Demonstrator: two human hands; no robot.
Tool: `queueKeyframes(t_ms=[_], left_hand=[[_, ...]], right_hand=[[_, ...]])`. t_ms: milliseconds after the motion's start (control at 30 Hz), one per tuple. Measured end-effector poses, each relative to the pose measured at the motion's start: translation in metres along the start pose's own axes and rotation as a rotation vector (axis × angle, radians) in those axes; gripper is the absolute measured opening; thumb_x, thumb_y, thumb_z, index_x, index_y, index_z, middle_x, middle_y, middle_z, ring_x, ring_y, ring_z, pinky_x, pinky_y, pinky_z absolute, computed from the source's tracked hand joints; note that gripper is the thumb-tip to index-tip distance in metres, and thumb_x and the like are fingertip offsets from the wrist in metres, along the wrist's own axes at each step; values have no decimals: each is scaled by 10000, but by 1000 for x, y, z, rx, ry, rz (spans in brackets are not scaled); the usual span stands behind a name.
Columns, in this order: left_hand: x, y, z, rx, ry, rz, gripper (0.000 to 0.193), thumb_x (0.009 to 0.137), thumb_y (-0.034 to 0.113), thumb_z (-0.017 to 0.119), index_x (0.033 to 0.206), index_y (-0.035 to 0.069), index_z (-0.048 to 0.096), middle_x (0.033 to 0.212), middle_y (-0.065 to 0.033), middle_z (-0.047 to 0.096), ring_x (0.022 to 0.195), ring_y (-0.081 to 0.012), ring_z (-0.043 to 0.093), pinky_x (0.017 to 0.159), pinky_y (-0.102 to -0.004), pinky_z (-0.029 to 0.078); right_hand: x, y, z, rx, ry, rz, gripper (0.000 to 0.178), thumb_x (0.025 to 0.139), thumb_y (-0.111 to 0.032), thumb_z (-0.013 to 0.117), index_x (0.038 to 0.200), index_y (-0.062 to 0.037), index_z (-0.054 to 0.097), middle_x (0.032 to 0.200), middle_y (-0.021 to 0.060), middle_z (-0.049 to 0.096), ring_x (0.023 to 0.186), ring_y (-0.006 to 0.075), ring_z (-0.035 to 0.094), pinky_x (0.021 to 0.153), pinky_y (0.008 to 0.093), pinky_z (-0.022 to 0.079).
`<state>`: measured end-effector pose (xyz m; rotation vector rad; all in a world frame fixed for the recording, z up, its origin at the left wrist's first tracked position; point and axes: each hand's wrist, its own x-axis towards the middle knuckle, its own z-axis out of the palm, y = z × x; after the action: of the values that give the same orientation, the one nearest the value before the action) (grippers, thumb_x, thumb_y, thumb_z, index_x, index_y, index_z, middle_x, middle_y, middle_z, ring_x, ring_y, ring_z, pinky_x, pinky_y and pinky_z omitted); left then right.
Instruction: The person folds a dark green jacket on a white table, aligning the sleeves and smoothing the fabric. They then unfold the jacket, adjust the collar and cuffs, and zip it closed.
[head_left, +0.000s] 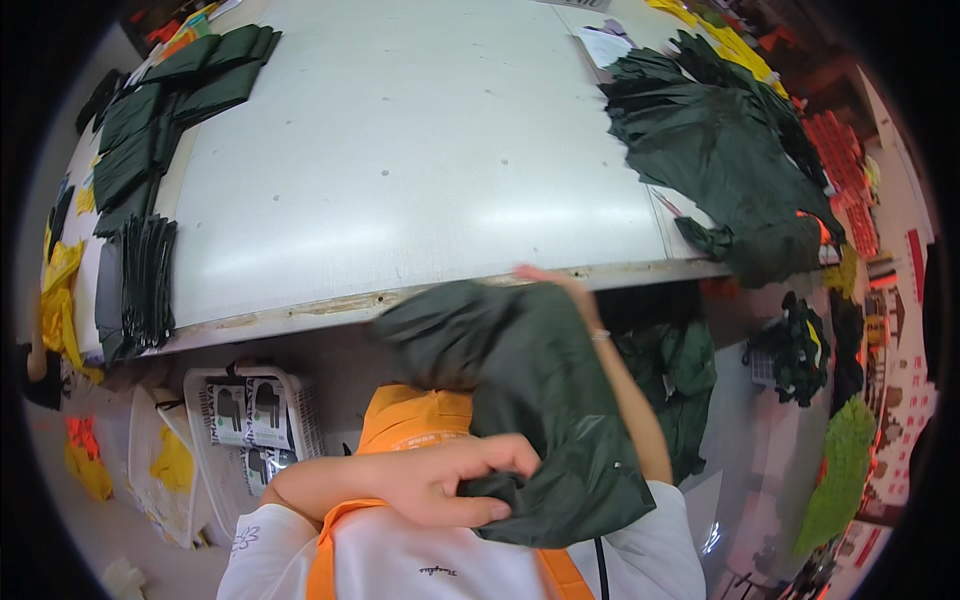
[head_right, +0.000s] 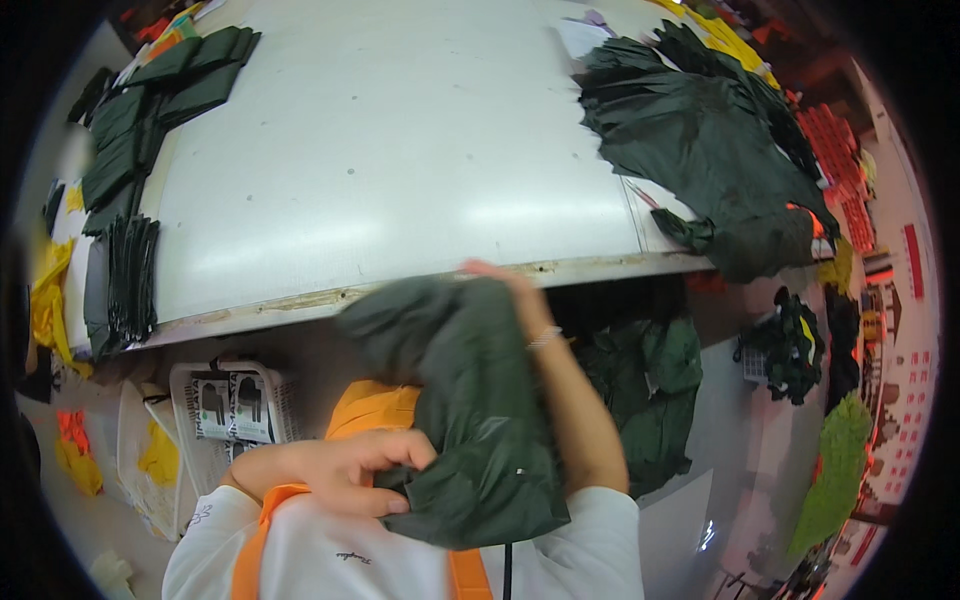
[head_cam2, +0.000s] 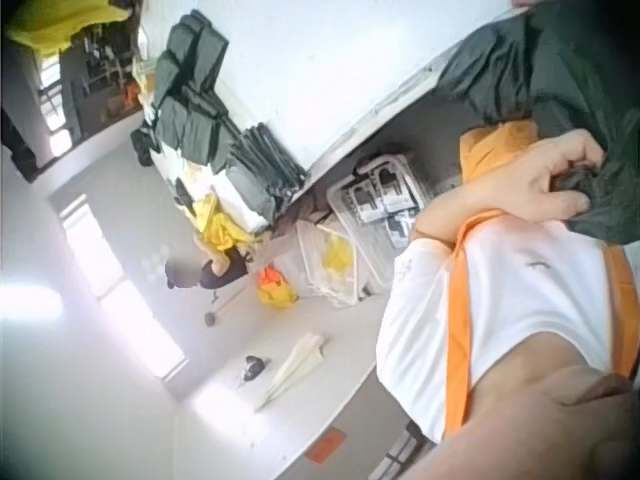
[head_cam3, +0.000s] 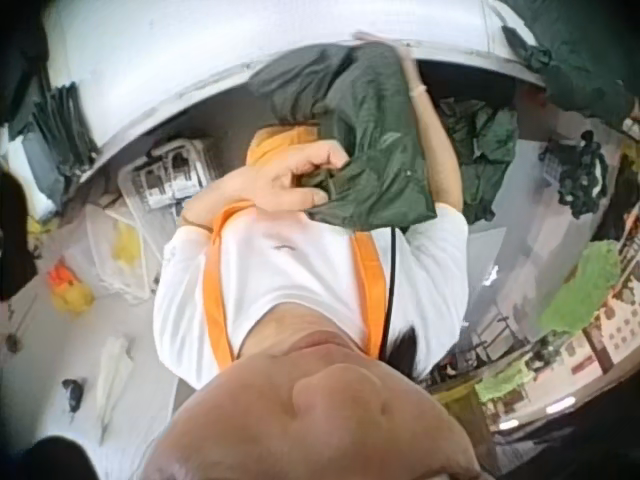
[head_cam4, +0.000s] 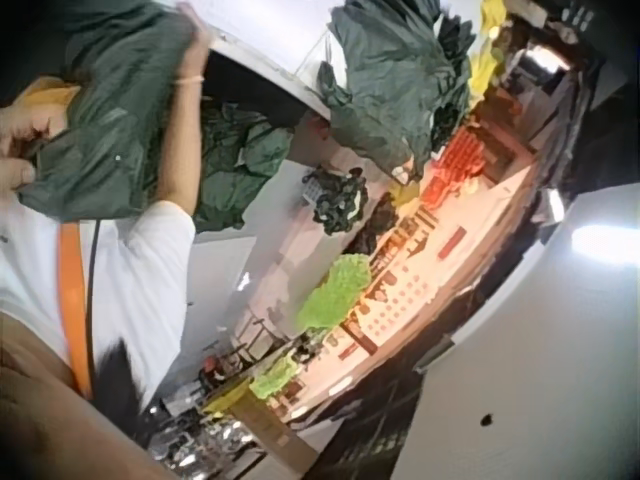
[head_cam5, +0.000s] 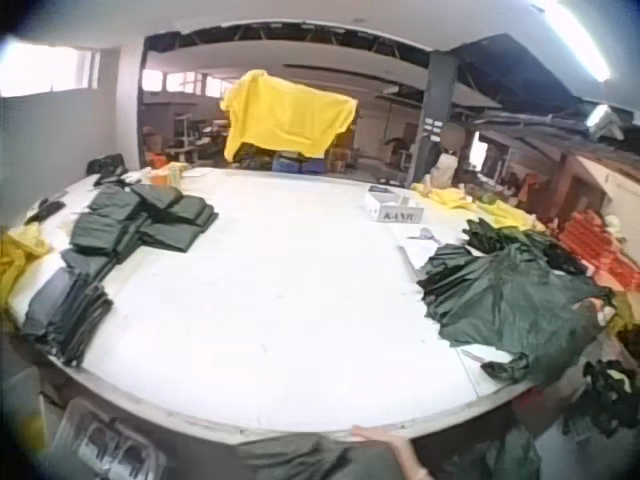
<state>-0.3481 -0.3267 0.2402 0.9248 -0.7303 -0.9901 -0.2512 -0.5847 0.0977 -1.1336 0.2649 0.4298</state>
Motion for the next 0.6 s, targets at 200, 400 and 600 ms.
queueKeyframes(t_ms=[200,400,600], left_hand=[[-41,-24,-3,521,244,-247,544,724,72,731,1188,76,448,1102,-137,560,1062,-249,547,878,-307,438],[-47,35,-18,1180,582,-91,465,630,140,810,1012,46,563,839,-158,626,789,-281,650,700,-330,507],[-48,217,-53,1355,952,311,359,720,267,750,948,4,663,807,-65,681,713,-190,642,691,-299,501]], right_hand=[[-222,-105,-80,-1205,535,-554,156,775,-1,549,705,-32,413,668,-24,375,684,66,384,586,225,343],[-248,-194,33,-1207,420,-607,408,828,-8,501,1235,9,487,1193,68,545,1121,126,489,980,253,357],[-163,-358,82,-756,-19,-911,360,918,-104,436,1258,-8,504,1231,102,555,1120,217,543,972,333,429]])
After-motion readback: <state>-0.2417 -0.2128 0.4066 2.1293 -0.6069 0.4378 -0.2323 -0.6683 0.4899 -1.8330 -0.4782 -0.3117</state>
